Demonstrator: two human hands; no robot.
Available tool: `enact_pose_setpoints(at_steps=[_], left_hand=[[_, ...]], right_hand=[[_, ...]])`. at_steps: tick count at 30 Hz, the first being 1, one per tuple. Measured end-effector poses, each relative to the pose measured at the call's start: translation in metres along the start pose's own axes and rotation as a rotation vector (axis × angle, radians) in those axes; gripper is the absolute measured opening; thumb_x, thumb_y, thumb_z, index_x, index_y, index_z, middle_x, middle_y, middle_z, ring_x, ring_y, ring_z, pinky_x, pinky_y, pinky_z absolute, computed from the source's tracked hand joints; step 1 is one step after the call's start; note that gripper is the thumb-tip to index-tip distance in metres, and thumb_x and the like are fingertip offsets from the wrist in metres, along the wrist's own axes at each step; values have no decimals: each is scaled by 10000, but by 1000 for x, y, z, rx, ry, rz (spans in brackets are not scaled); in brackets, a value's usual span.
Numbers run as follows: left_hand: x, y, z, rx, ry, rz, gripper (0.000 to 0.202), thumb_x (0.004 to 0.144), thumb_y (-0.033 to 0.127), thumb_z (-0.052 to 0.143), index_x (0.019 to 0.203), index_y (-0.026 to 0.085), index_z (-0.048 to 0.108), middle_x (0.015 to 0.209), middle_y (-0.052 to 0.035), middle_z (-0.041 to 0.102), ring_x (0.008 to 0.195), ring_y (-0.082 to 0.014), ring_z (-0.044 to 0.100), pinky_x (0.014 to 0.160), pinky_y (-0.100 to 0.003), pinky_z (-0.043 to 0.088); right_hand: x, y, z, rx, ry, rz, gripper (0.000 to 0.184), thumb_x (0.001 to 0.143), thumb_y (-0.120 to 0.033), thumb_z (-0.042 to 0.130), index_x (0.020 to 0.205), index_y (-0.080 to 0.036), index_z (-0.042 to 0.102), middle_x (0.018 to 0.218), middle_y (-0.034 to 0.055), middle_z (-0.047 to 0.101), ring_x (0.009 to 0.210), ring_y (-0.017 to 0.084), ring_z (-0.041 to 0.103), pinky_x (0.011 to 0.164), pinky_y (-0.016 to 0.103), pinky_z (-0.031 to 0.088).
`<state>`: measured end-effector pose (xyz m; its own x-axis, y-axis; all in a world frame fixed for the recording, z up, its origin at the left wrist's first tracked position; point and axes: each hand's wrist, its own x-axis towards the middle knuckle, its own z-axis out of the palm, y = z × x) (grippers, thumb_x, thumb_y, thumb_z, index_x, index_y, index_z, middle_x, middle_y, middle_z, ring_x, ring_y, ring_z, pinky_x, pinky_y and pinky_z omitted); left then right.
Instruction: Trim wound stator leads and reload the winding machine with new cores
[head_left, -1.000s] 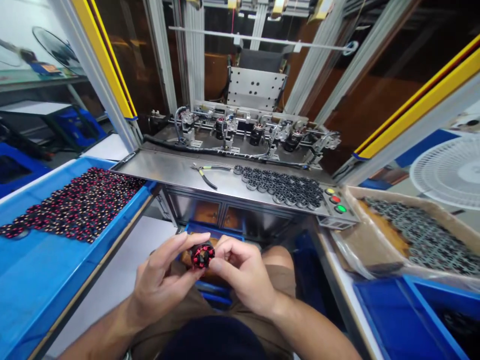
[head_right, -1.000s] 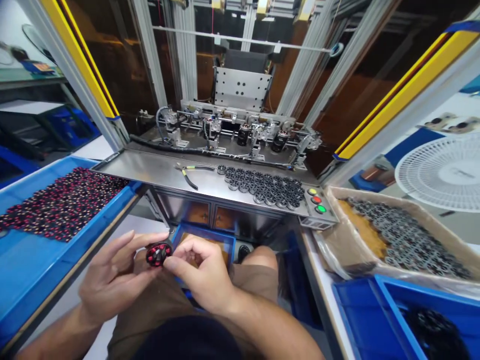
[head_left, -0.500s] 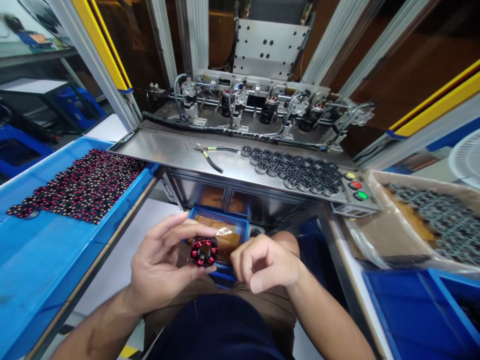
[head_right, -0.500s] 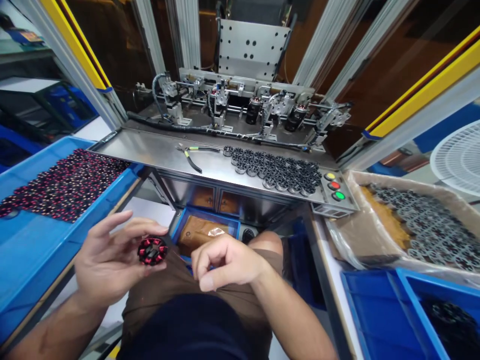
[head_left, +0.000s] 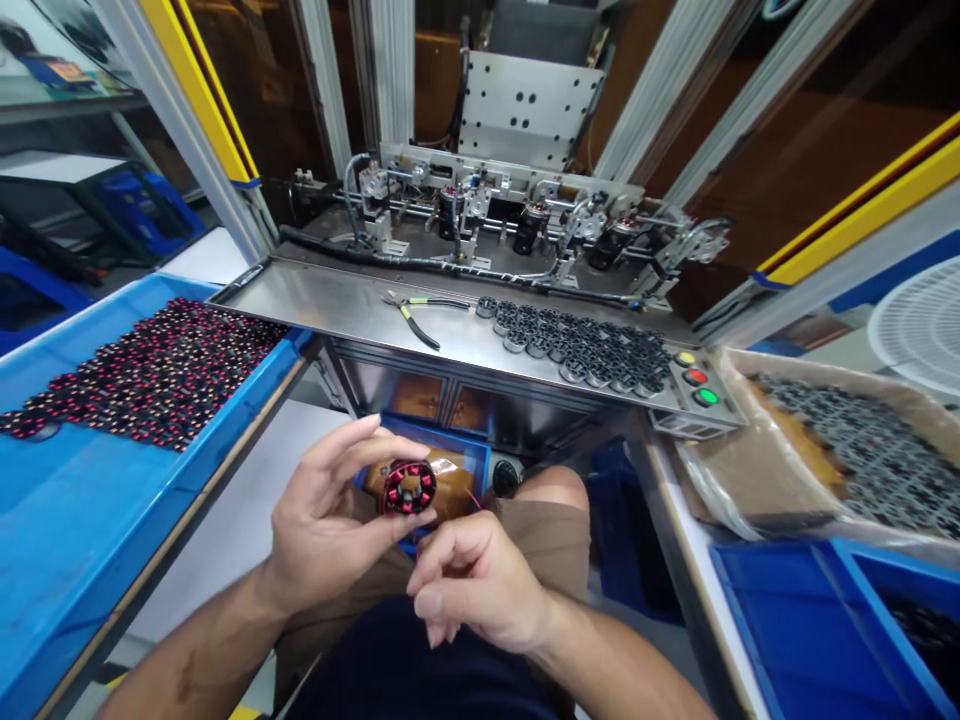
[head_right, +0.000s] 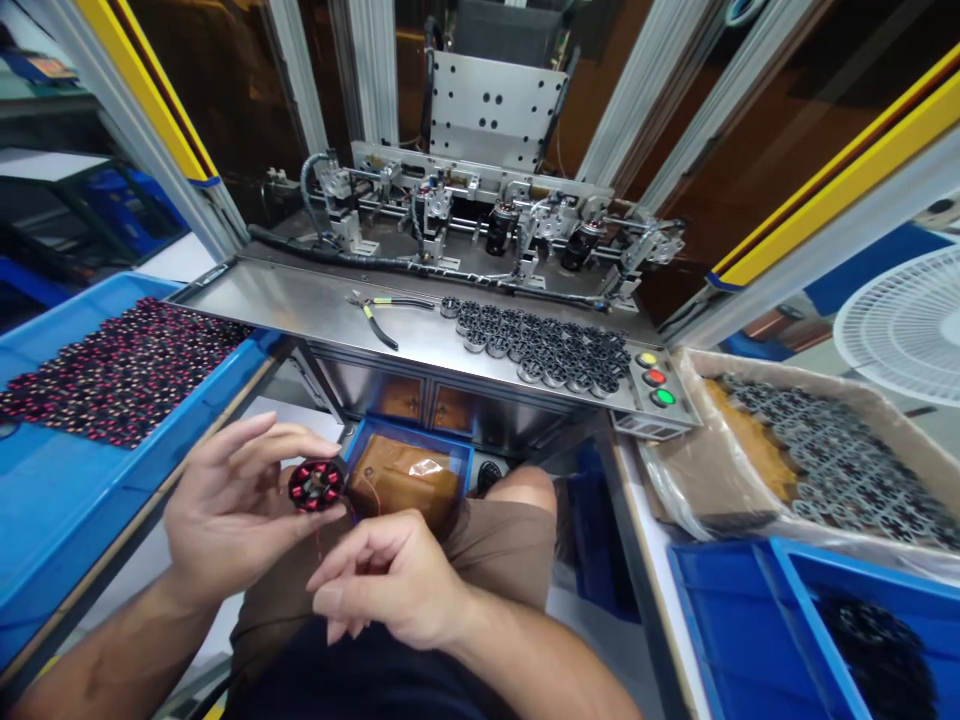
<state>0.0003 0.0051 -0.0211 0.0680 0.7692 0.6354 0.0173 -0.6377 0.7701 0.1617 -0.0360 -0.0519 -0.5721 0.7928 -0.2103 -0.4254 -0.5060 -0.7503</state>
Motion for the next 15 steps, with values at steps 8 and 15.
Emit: enact_pose_setpoints(at_steps=[8, 15], left_hand=[[-9, 0, -5, -209, -173, -197, 798, 777, -40, 696, 1419, 343, 418, 1221, -36, 717, 1087, -148, 696, 912, -221, 584], [-12, 7, 4, -287, -215, -295, 819, 752, -31, 723, 1413, 343, 417, 1262, -69, 644, 1005, -139, 696, 843, -200, 590]], right_hand=[[-4, -33, -17, -155, 56, -185, 348, 703, -433, 844, 840, -140, 716, 626, 16, 702, 503, 96, 618, 506, 204, 496], [-5, -54, -2, -330, 167, -177, 362, 792, -450, 765, 662, -152, 606, 501, -33, 582, 429, 59, 478, 461, 188, 356]])
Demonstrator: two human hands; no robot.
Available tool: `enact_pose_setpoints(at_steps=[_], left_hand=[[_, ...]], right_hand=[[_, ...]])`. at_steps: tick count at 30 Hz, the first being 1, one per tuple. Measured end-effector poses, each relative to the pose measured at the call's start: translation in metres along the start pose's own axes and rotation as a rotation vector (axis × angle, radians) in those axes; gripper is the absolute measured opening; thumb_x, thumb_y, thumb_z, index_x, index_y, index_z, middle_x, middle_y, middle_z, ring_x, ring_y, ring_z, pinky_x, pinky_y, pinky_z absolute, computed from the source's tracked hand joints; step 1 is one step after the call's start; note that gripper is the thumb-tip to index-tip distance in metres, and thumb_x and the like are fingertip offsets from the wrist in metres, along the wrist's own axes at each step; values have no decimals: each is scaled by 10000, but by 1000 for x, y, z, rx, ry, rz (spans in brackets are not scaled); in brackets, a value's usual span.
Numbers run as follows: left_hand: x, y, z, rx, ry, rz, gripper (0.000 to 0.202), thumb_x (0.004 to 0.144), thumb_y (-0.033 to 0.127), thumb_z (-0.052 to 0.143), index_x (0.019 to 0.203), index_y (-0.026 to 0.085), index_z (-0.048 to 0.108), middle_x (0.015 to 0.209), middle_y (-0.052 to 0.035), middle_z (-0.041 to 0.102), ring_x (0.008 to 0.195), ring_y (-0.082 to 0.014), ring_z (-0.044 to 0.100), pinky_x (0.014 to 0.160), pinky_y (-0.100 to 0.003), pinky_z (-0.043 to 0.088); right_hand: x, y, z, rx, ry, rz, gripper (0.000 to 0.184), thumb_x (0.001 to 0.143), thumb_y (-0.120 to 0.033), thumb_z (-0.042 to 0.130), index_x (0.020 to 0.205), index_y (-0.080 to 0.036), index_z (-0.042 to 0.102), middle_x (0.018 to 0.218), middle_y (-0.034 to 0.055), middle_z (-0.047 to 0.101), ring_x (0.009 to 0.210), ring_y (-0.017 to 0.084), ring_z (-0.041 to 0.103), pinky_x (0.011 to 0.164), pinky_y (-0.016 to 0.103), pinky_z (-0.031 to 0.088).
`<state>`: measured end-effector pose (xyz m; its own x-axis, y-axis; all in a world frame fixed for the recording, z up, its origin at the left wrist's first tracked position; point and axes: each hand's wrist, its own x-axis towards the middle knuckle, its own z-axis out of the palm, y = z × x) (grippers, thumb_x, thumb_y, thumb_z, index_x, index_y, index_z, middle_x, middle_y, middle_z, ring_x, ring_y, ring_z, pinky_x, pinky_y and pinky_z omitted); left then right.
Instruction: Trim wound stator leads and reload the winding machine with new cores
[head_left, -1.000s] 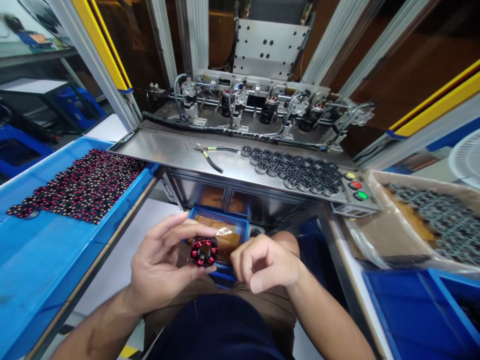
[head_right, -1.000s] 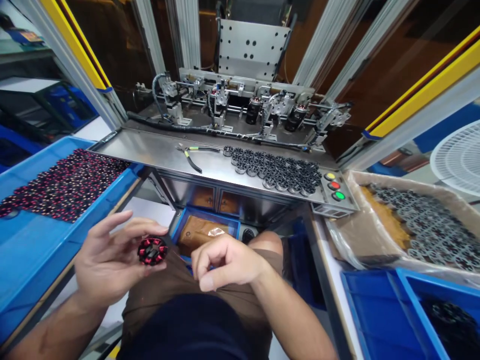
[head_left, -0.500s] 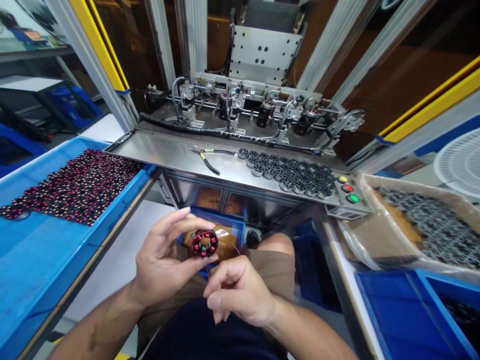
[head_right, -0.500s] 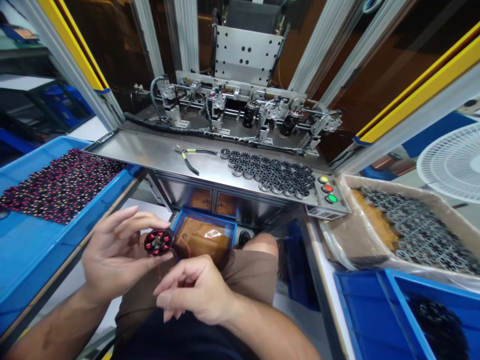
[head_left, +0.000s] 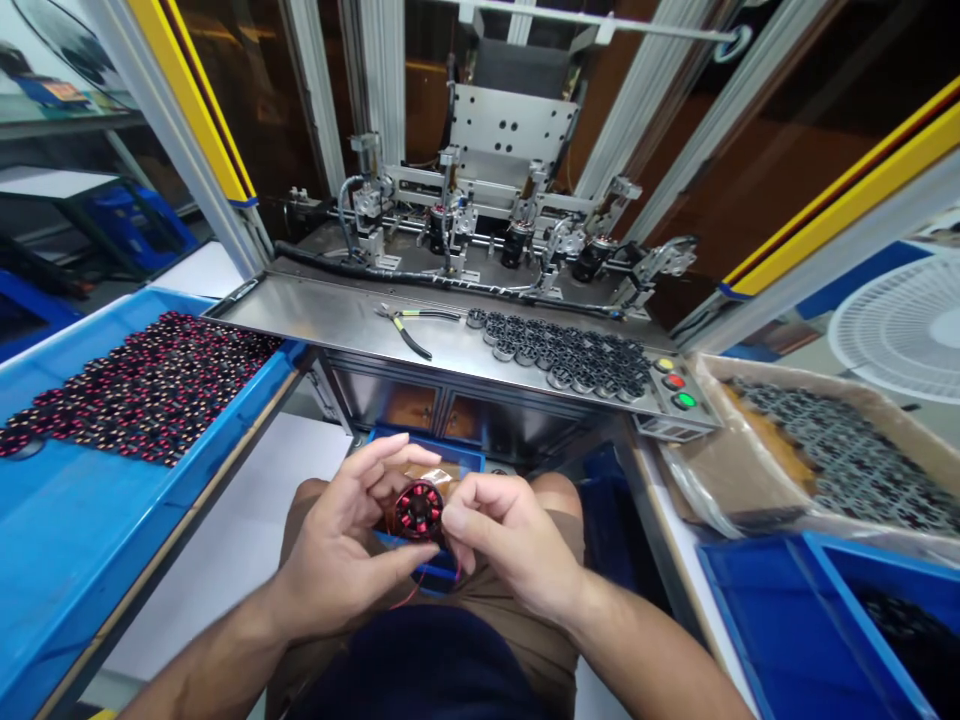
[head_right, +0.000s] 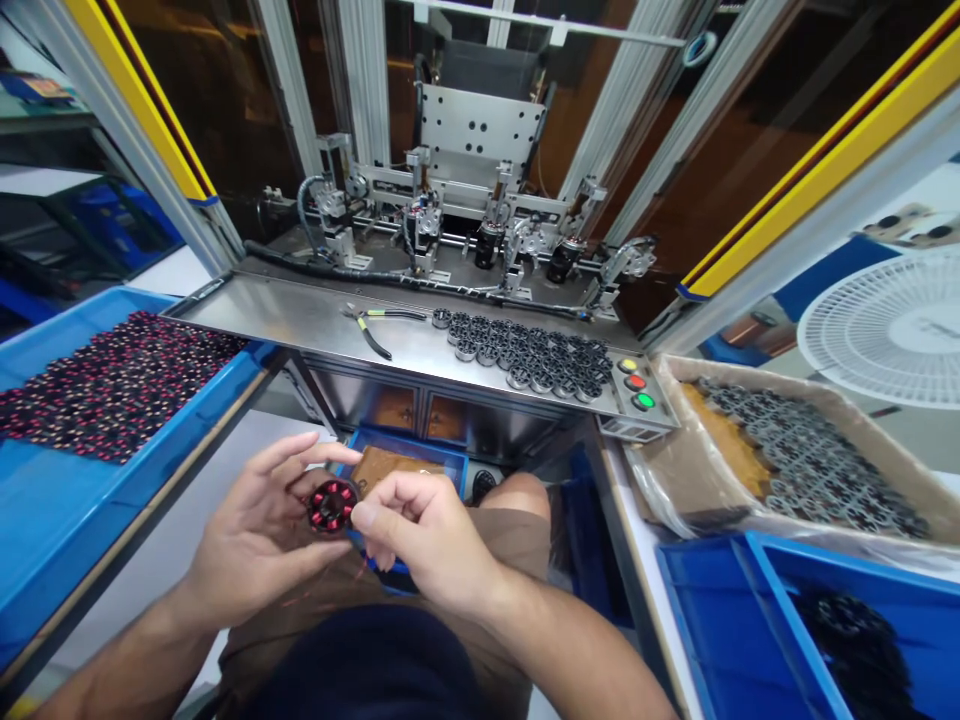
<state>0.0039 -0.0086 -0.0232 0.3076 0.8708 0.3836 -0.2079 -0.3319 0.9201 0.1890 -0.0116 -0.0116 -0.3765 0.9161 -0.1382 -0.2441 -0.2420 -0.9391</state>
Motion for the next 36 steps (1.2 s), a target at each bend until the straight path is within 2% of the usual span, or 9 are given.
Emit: enact_pose_setpoints(at_steps=[4, 10, 13, 18, 23, 26, 30, 34, 36], left_hand=[[1, 0, 4, -127, 58, -36, 800, 712, -15, 774, 1354, 352, 470, 1069, 5, 665, 842, -77, 680, 754, -143, 569], [1, 1, -1, -218, 60, -30, 761, 706, -29, 775, 1325, 326, 510, 1087, -7, 707, 958, -106, 692, 845, -164, 565], [-2, 1, -2, -130, 52, 55, 791, 711, -59, 751, 1348, 335, 497, 1134, -7, 709, 1023, -120, 693, 904, -193, 565], [-10, -5, -6, 117, 31, 278, 848, 725, -99, 699, 1428, 290, 431, 1200, -34, 693, 1062, -139, 679, 942, -223, 563], [-15, -9, -7, 210, -31, 286, 863, 745, -82, 688, 1467, 269, 373, 1228, -62, 688, 1076, -163, 677, 955, -257, 562], [-14, -3, -3, 150, -7, 214, 843, 763, -64, 691, 1446, 324, 387, 1233, -35, 695, 1076, -150, 685, 944, -246, 570], [-9, 7, -1, -40, 33, -24, 706, 796, -22, 695, 1346, 371, 491, 1203, -3, 720, 1071, -131, 699, 897, -198, 581], [-5, 4, -4, -209, -6, -218, 435, 819, 70, 713, 1203, 264, 648, 1212, -66, 712, 1038, -164, 712, 878, -207, 587], [-4, 1, -4, -291, -19, -258, 402, 803, 135, 748, 1187, 228, 671, 1228, -97, 698, 1028, -184, 711, 868, -219, 591]], right_hand=[[-6, 4, 3, -42, -14, -13, 380, 779, -465, 764, 634, -161, 588, 502, -37, 551, 453, 68, 452, 484, 210, 343], [-17, 21, -4, -178, -89, -90, 363, 831, -420, 723, 612, -164, 588, 559, -28, 534, 508, 80, 442, 503, 230, 328], [-20, 18, -12, -308, -90, -130, 326, 823, -412, 739, 648, -163, 623, 603, -9, 572, 551, 101, 488, 539, 244, 368], [-21, -11, -15, -466, 64, -438, 314, 778, -463, 777, 850, -186, 647, 779, 20, 591, 729, 166, 551, 690, 310, 441], [-15, -19, 3, -514, 78, -538, 253, 781, -361, 786, 794, -196, 594, 772, 13, 581, 728, 165, 535, 700, 322, 436], [-12, -12, 9, -442, 76, -537, 156, 879, -261, 678, 772, -196, 585, 768, 7, 582, 729, 150, 545, 727, 322, 440], [-11, -1, 11, -355, 150, -527, 155, 922, -235, 619, 777, -201, 574, 774, -2, 560, 728, 141, 526, 706, 309, 430], [-12, 8, 10, -350, 192, -547, 126, 933, -228, 601, 813, -210, 565, 785, -7, 550, 726, 137, 513, 696, 306, 420], [-13, 13, 11, -368, 216, -573, 120, 933, -224, 601, 819, -213, 563, 786, -8, 548, 732, 139, 515, 702, 310, 417]])
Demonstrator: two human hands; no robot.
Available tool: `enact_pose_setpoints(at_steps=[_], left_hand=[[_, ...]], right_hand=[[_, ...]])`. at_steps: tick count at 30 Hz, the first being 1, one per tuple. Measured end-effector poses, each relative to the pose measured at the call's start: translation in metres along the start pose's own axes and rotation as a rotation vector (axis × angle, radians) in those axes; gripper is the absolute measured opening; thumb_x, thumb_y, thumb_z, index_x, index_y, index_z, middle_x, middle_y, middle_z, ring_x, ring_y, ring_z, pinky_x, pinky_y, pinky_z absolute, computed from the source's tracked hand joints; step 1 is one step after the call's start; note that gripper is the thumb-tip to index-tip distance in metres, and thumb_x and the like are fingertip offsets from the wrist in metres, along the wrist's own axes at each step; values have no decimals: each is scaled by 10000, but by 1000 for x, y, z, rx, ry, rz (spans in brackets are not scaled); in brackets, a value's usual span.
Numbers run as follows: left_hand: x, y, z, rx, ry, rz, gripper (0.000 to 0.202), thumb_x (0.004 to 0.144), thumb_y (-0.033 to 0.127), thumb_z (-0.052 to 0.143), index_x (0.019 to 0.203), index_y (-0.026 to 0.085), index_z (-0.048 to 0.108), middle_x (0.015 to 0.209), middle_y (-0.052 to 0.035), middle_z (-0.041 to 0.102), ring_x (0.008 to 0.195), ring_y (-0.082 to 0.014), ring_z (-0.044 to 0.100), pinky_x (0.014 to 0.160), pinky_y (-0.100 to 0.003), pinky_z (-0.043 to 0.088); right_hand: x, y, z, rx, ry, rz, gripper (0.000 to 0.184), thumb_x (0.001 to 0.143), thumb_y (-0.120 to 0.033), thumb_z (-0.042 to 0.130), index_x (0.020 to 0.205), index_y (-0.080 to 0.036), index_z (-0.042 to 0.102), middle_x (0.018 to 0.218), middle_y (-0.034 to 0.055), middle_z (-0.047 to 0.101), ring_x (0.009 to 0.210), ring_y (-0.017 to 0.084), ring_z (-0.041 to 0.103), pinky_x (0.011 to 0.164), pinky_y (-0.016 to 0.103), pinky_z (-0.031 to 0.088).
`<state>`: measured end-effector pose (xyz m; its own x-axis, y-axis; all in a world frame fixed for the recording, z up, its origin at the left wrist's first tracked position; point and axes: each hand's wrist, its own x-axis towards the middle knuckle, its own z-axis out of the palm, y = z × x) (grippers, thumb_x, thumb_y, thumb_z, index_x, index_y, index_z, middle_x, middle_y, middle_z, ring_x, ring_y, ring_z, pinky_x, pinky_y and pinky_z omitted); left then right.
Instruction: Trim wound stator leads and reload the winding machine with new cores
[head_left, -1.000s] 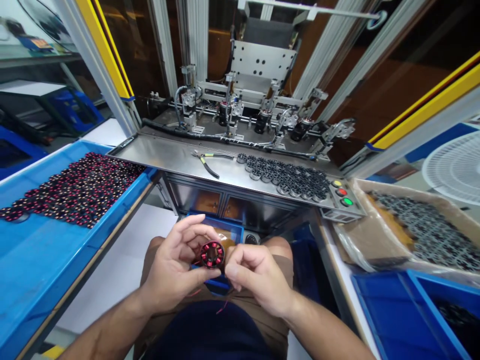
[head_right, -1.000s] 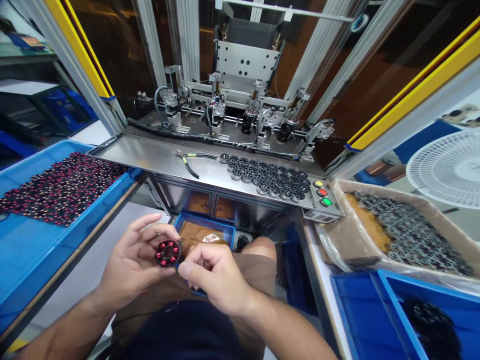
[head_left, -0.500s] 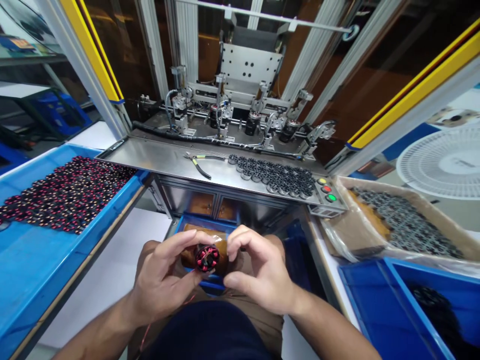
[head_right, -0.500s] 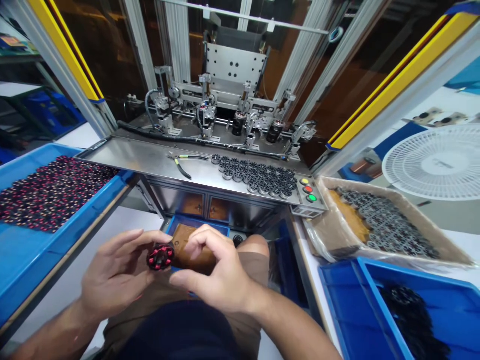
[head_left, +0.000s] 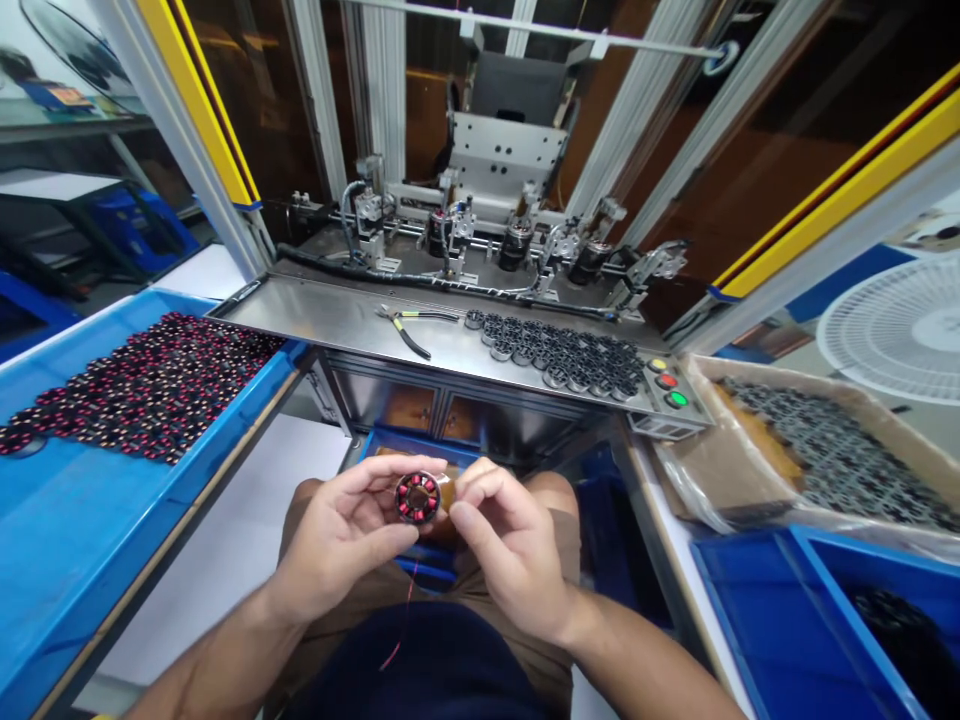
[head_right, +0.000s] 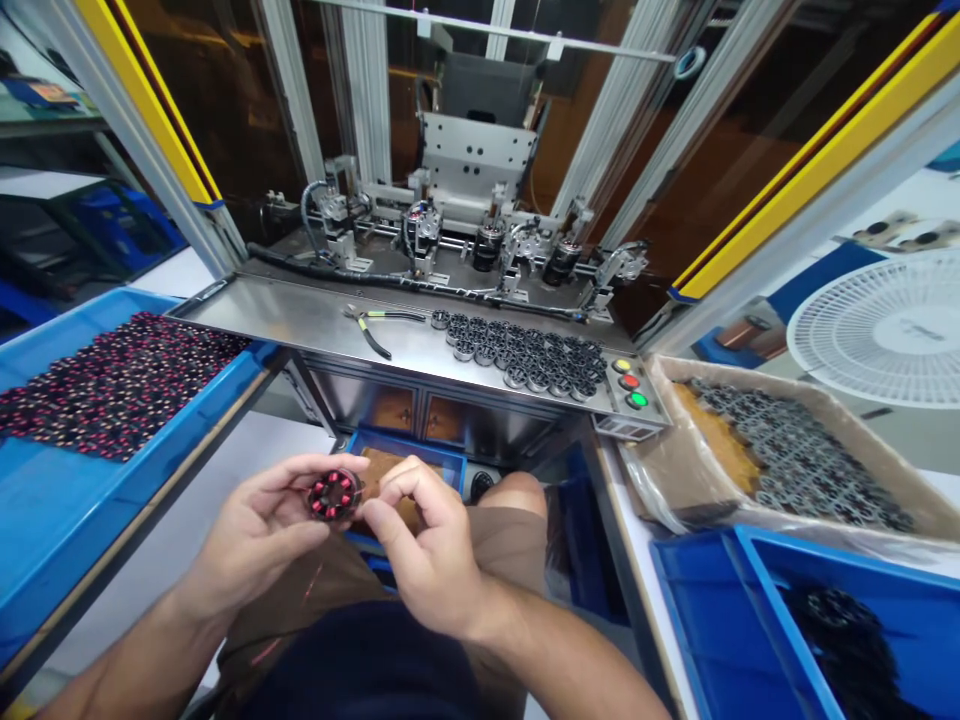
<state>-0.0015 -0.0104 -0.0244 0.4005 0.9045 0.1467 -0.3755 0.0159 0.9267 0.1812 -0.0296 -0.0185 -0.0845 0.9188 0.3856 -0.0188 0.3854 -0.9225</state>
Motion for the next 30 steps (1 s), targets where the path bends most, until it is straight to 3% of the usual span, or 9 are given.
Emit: enact_pose_setpoints(at_steps=[4, 7, 10, 13, 17, 22, 30], left_hand=[[3, -5, 6, -32, 70, 60, 502, 693, 188, 847, 1164, 253, 686, 1182, -64, 701, 975, -170, 712, 838, -203, 591], [2, -8, 13, 234, 217, 226, 399, 704, 92, 809, 1056, 258, 720, 1082, -24, 710, 1009, -154, 694, 888, -194, 567], [-5, -12, 14, 492, 309, 386, 496, 691, 38, 786, 1128, 248, 683, 1069, -36, 718, 1002, -169, 695, 898, -232, 574], [-11, -16, 8, 633, 286, 444, 608, 671, 39, 794, 1222, 239, 633, 1111, -59, 719, 964, -198, 708, 881, -291, 595], [-10, -17, 3, 740, 202, 551, 610, 656, -4, 776, 1201, 236, 645, 1128, -60, 717, 1030, -223, 691, 937, -334, 573], [-9, -19, 4, 647, 215, 504, 581, 660, -6, 768, 1172, 245, 657, 1110, -54, 719, 1033, -220, 689, 931, -343, 581], [-7, -19, 2, 584, 241, 422, 528, 678, 13, 767, 1145, 240, 674, 1097, -61, 721, 1043, -226, 688, 950, -358, 579]], right_hand=[[-6, 6, 4, -7, -10, -28, 103, 937, -202, 586, 838, -215, 557, 799, -1, 548, 744, 144, 526, 713, 317, 420], [-9, 11, 5, 14, -24, -24, 100, 945, -193, 563, 849, -215, 547, 804, 4, 535, 756, 148, 523, 728, 324, 425], [-8, 12, 5, 15, -17, -20, 54, 929, -238, 589, 918, -222, 539, 851, 17, 524, 793, 166, 517, 752, 343, 435], [-5, 10, 6, 3, -40, -46, 201, 867, -292, 673, 979, -227, 519, 935, 40, 519, 865, 194, 521, 789, 369, 452], [-2, 6, 11, 33, -63, -38, 84, 946, -260, 557, 893, -223, 504, 923, 45, 514, 864, 186, 521, 800, 367, 458], [-4, 10, 21, 167, 71, 86, 142, 1008, -277, 453, 879, -224, 479, 878, 17, 490, 804, 154, 483, 753, 320, 434], [-5, 19, 18, 158, 104, 149, 180, 1006, -324, 461, 858, -223, 467, 878, 14, 502, 801, 153, 490, 752, 305, 431]])
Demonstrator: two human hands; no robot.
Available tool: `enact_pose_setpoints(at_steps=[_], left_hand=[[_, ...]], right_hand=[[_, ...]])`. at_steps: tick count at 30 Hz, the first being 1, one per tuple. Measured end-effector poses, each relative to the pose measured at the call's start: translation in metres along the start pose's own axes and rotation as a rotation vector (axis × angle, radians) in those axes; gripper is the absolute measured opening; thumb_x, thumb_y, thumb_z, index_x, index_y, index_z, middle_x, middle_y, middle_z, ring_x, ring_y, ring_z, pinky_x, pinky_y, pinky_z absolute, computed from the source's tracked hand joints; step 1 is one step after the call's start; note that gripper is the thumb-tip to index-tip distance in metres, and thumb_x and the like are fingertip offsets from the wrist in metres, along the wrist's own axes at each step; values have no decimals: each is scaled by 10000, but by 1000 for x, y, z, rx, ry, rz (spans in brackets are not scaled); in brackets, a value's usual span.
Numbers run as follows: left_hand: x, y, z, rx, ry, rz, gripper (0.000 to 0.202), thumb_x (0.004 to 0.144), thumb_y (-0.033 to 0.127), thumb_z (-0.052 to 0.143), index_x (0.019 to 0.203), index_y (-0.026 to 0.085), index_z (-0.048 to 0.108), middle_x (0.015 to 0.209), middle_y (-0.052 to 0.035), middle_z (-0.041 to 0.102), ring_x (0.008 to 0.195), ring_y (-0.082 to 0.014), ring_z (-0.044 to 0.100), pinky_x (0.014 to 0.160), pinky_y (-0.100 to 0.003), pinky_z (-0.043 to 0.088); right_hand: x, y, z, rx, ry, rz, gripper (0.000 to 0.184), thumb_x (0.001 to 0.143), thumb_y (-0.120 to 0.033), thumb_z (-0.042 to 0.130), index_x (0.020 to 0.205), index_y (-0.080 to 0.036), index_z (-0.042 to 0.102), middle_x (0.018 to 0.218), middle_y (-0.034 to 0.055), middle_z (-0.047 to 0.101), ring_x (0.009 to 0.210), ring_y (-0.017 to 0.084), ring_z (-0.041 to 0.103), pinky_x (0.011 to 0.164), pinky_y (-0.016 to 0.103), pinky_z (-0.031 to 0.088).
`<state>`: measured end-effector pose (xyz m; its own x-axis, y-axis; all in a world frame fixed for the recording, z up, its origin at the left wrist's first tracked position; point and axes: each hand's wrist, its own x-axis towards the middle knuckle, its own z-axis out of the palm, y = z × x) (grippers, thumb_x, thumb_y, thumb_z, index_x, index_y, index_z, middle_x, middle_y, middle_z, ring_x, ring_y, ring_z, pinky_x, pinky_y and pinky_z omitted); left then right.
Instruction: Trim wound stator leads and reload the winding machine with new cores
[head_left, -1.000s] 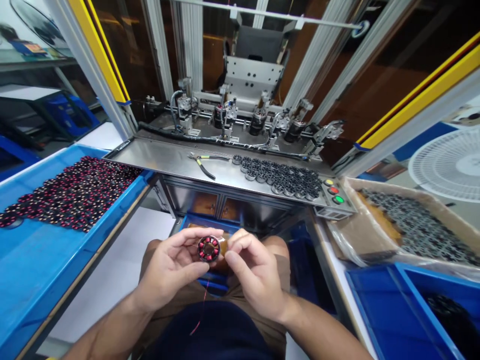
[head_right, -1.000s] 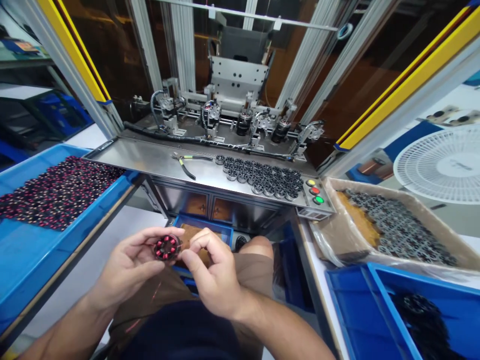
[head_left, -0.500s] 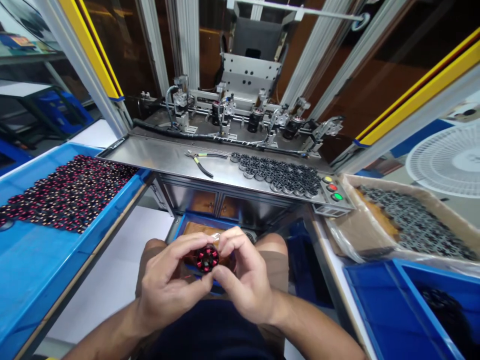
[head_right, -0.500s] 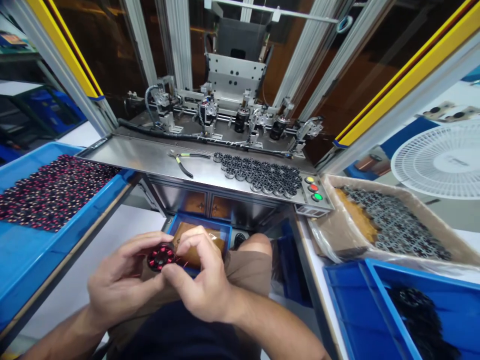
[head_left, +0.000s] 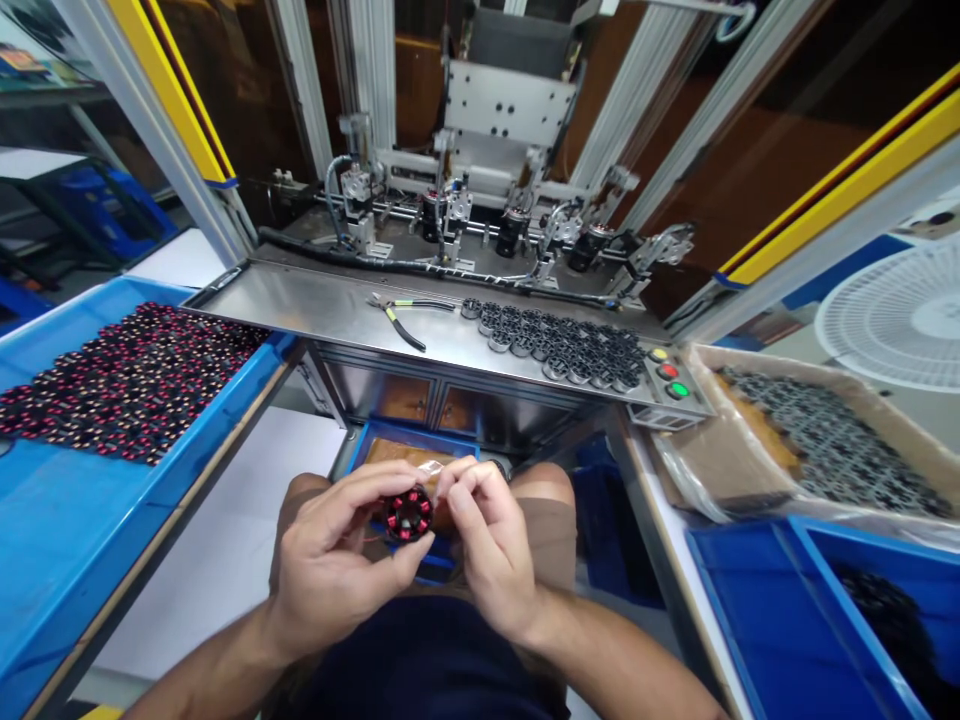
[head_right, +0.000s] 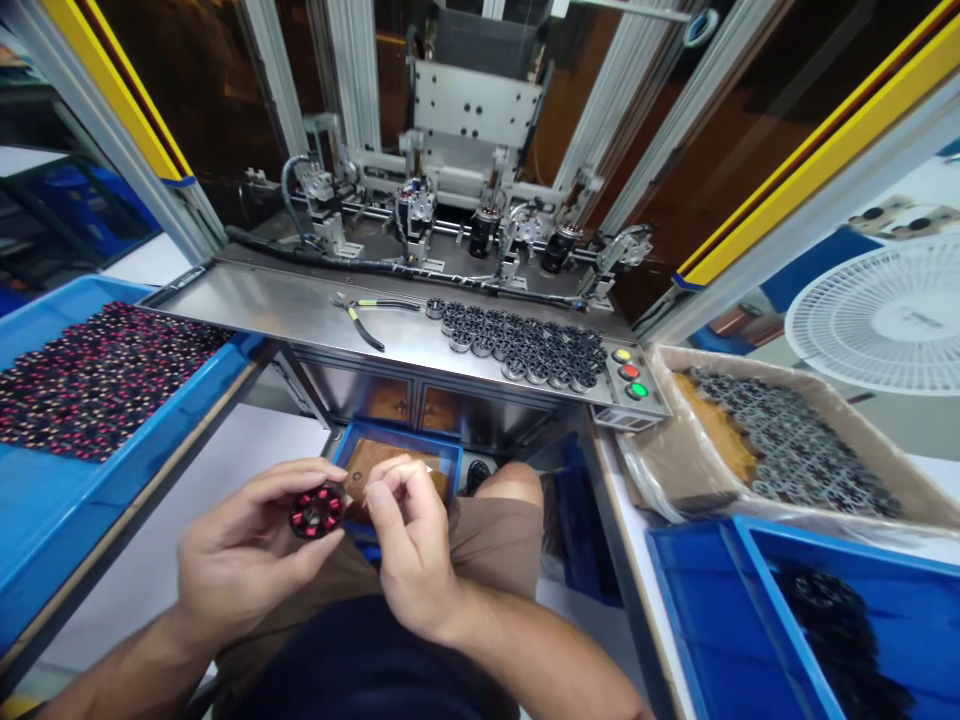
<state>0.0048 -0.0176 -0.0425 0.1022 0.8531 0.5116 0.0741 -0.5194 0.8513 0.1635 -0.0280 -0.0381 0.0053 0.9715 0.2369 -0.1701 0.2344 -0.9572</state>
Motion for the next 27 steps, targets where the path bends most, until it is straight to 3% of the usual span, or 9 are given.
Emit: enact_pose_setpoints(at_steps=[2, 4, 5, 7, 9, 14, 19, 24, 27], left_hand=[[2, 0, -1, 40, -8, 30, 528, 680, 9, 765, 1149, 235, 672, 1094, -70, 721, 1041, -232, 689, 946, -365, 581], [3, 1, -1, 77, -33, 64, 533, 685, 12, 765, 1161, 234, 669, 1093, -79, 722, 1046, -241, 688, 934, -368, 588], [3, 1, -2, 90, -47, 78, 536, 688, 17, 765, 1168, 235, 666, 1097, -83, 722, 1049, -245, 688, 927, -370, 592], [2, 0, -2, 107, -66, 106, 535, 694, 22, 762, 1174, 236, 664, 1101, -86, 722, 1044, -247, 690, 914, -370, 599], [2, 0, -3, 108, -70, 130, 541, 690, 12, 759, 1173, 236, 663, 1100, -83, 724, 1032, -242, 695, 907, -367, 602], [3, 2, -3, 1, -27, 62, 514, 672, 9, 770, 1131, 227, 689, 1083, -79, 736, 1022, -237, 703, 904, -357, 609], [12, 9, -2, -175, 42, -92, 456, 665, 10, 784, 1064, 218, 712, 1051, -61, 748, 990, -199, 722, 874, -273, 611], [16, 12, -1, -176, 55, -100, 455, 649, -1, 795, 1040, 218, 717, 1025, -40, 759, 950, -170, 734, 879, -231, 598], [14, 11, -2, -129, 50, -63, 452, 644, 19, 807, 1043, 208, 712, 1009, -48, 763, 965, -191, 729, 883, -262, 604]], right_hand=[[2, -2, -5, -56, 19, -75, 139, 973, -362, 518, 940, -229, 493, 971, 42, 521, 907, 184, 523, 824, 344, 448], [5, -5, -9, -131, 4, -177, 269, 887, -402, 650, 1050, -243, 507, 1122, 82, 520, 1064, 237, 516, 928, 412, 440], [6, -7, -10, -173, -22, -220, 326, 844, -398, 705, 1066, -248, 521, 1186, 96, 510, 1121, 260, 502, 965, 440, 428], [8, -11, -9, -232, -57, -249, 233, 841, -338, 718, 994, -245, 569, 1235, 103, 507, 1153, 269, 504, 987, 454, 419], [11, -12, -6, -230, -10, -203, 79, 913, -275, 628, 868, -228, 583, 1167, 86, 541, 1103, 240, 538, 965, 430, 429], [13, -4, 0, -79, 111, -12, 182, 953, -338, 570, 821, -214, 574, 1003, 62, 577, 962, 197, 571, 891, 369, 462], [6, 2, -4, 53, 13, -115, 377, 783, -490, 764, 1006, -230, 606, 1008, 61, 578, 973, 224, 576, 882, 375, 480], [3, -7, -2, -38, -68, -127, 94, 887, -289, 682, 843, -213, 649, 816, 32, 611, 788, 176, 590, 741, 336, 483], [4, -14, -1, -130, 2, -195, 140, 903, -240, 648, 768, -204, 637, 715, 20, 596, 697, 165, 574, 668, 325, 466]])
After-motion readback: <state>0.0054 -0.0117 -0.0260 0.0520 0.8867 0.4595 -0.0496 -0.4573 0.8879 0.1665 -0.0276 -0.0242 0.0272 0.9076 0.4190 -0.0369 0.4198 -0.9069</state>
